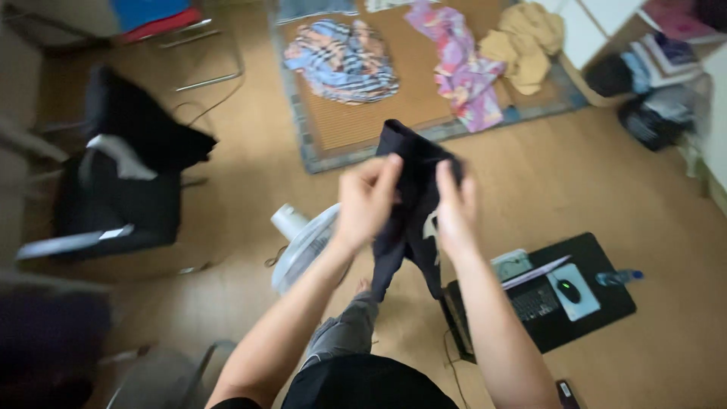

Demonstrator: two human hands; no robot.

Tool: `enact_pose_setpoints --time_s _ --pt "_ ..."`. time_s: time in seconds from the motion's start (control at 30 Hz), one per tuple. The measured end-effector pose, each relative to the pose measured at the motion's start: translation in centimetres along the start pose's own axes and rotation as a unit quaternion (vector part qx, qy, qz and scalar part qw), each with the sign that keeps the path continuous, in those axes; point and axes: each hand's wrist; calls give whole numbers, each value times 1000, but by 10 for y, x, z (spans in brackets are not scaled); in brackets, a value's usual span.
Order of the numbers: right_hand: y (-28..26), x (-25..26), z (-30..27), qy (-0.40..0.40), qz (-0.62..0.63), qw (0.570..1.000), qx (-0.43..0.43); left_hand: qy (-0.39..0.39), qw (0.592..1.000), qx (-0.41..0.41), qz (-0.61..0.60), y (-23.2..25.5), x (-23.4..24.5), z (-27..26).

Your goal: Folding various blankets on a floor mat in a bedroom.

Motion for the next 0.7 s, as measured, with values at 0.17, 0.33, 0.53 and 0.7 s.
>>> enact_pose_setpoints --time_s 0.17,0.33,0.53,0.7 --pt "1 13 55 -32 -45 995 -81 -18 998 -45 -49 -111 -63 52" --pt "9 33 138 -171 -48 984 -7 -88 987 -30 -129 -173 -91 132" --pt "34 85 239 -36 -136 988 -64 -221 957 -150 -112 -226 -120 213" --pt "-13 107 323 -87 285 930 -218 -333 871 309 -186 -371 -137 253"
Point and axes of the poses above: each hand's wrist, its own z-axis towards the middle knuckle, its own x-axis out of the back of the hand, y = z × x, and after that the axes turned 15 degrees about -x, right-handed
